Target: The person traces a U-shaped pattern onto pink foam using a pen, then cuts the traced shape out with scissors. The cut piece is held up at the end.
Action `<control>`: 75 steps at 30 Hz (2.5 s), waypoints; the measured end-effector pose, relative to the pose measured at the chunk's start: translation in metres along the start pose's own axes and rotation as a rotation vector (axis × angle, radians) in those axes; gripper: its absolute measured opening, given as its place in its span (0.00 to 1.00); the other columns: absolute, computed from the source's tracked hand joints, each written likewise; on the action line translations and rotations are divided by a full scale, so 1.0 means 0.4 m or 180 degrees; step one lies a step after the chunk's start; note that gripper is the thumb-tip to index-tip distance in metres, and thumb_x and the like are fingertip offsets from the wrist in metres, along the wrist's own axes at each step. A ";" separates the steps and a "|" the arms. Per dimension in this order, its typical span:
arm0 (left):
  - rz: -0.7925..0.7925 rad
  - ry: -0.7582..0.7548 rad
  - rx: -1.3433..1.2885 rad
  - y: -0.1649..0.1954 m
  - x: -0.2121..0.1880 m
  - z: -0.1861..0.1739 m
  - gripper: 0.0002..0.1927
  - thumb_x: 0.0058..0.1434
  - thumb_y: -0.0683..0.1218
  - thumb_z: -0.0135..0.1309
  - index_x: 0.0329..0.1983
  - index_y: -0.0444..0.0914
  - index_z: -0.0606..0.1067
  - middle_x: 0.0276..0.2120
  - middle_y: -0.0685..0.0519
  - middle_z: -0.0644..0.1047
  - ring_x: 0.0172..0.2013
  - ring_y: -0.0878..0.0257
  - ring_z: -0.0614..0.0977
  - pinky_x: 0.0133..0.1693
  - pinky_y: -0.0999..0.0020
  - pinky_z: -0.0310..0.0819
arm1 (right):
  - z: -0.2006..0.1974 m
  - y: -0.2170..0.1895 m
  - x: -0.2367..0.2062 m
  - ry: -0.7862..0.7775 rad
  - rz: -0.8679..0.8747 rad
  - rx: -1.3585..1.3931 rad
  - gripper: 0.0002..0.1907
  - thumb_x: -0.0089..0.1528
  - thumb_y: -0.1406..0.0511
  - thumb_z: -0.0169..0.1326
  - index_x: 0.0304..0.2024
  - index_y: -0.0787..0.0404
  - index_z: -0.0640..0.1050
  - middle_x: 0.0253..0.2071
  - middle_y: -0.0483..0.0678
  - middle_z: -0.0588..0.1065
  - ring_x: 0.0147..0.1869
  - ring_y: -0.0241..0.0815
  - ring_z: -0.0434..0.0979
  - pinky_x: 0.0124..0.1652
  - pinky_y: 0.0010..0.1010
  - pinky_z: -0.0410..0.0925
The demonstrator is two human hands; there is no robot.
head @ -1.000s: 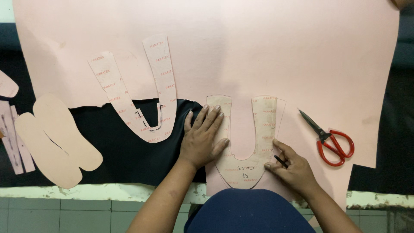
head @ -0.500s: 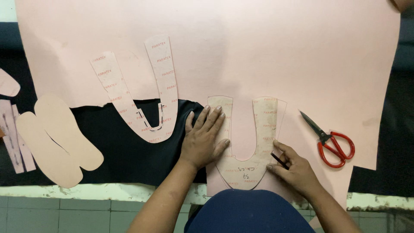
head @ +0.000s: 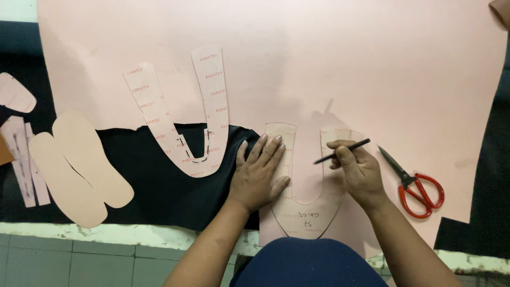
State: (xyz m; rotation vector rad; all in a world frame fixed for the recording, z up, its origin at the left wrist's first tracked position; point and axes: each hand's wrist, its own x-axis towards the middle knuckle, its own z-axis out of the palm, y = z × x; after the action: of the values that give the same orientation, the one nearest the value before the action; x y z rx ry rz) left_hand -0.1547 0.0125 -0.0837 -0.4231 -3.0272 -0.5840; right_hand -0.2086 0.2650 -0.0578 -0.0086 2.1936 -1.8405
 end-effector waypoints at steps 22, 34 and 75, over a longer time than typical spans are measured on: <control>-0.0114 -0.0113 -0.0116 -0.013 0.001 0.000 0.40 0.60 0.66 0.50 0.72 0.43 0.64 0.74 0.55 0.58 0.74 0.58 0.53 0.71 0.45 0.34 | 0.166 -0.060 0.167 -0.0609 -0.0094 -0.0406 0.11 0.68 0.63 0.53 0.50 0.61 0.79 0.43 0.45 0.80 0.49 0.34 0.79 0.50 0.26 0.72; -0.0097 -0.0120 -0.0030 -0.013 0.000 0.000 0.40 0.62 0.67 0.48 0.72 0.43 0.64 0.74 0.55 0.58 0.74 0.58 0.53 0.71 0.45 0.34 | 0.176 -0.091 0.164 -0.0664 -0.0091 -0.0416 0.10 0.67 0.65 0.53 0.49 0.63 0.80 0.41 0.46 0.80 0.45 0.34 0.80 0.46 0.25 0.73; -0.0109 -0.0048 -0.0038 0.000 0.001 -0.001 0.39 0.62 0.67 0.47 0.72 0.44 0.65 0.74 0.56 0.59 0.74 0.58 0.54 0.71 0.47 0.34 | -0.015 -0.080 0.051 0.0443 0.0186 -0.0850 0.13 0.68 0.66 0.45 0.53 0.63 0.75 0.42 0.50 0.77 0.45 0.37 0.78 0.49 0.28 0.74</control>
State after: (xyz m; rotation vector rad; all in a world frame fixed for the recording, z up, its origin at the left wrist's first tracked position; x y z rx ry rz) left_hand -0.1552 0.0124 -0.0834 -0.3787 -3.0525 -0.6039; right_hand -0.2349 0.2609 -0.0301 0.1321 2.4917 -1.5476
